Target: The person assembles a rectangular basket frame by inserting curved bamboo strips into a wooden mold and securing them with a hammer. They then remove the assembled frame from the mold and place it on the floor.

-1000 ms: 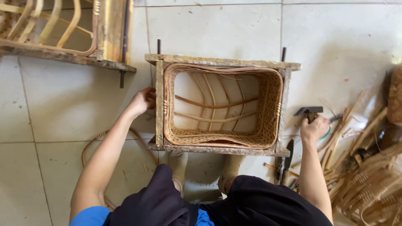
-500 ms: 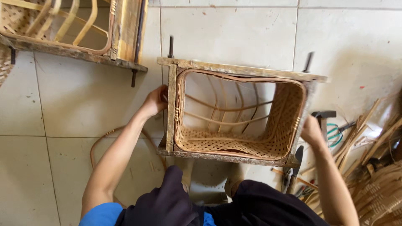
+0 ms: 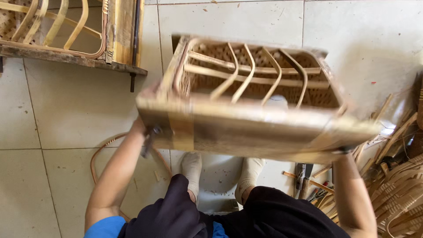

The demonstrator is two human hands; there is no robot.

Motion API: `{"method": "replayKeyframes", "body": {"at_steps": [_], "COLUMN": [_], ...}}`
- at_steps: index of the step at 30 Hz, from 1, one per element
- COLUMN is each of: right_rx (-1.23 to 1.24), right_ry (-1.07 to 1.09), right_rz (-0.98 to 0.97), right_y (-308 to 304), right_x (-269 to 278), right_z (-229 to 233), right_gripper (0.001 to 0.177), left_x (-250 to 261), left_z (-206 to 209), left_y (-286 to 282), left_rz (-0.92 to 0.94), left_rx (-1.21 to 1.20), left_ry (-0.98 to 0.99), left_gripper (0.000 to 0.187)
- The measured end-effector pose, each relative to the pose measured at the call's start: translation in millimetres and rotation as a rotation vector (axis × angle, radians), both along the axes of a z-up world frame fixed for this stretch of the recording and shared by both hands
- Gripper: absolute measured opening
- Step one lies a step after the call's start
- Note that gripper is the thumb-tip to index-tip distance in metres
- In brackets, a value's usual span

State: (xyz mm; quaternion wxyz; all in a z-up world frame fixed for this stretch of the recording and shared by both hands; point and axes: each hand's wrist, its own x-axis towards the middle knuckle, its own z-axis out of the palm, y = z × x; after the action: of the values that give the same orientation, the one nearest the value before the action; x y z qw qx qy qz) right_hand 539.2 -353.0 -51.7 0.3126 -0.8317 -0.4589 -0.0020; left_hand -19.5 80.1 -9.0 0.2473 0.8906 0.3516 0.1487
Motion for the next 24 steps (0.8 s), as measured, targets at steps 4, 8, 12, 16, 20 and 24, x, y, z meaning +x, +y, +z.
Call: {"method": "replayKeyframes", "body": {"at_steps": [4,8,12,16,20,24], "right_rx": [-0.098,-0.073,-0.100,-0.379,-0.291,-0.259], "right_ry": [-0.126,-0.142,-0.108,-0.170,-0.274,-0.060], "right_rz": [0.147,0.146,0.121,0.183,0.085,-0.196], "right_y": [3,24,23,19,0,-33], "right_x": [-20,-37,-58,-76,-77,-87], "right_z": [-51,-78,-67,-41,-11,-13], "right_gripper": [0.029,0.033,0.031,0.034,0.034,0.031], "left_x": [-7,-10,-4,-10,-17,-30], "left_z": [-20,-37,-43,-10,50,77], "left_y": [-21,-25,-21,-31,-85,-146], "left_rz": [-0.029,-0.065,-0.101,0.186,0.025,-0.110], "left_rx": [0.247,0.436,0.495,0.048,0.056,0.219], "left_ry": [-0.018,0.055,0.098,-0.135,-0.416,-0.008], "left_gripper": [0.028,0.027,0.028,0.015,0.010,0.036]}}
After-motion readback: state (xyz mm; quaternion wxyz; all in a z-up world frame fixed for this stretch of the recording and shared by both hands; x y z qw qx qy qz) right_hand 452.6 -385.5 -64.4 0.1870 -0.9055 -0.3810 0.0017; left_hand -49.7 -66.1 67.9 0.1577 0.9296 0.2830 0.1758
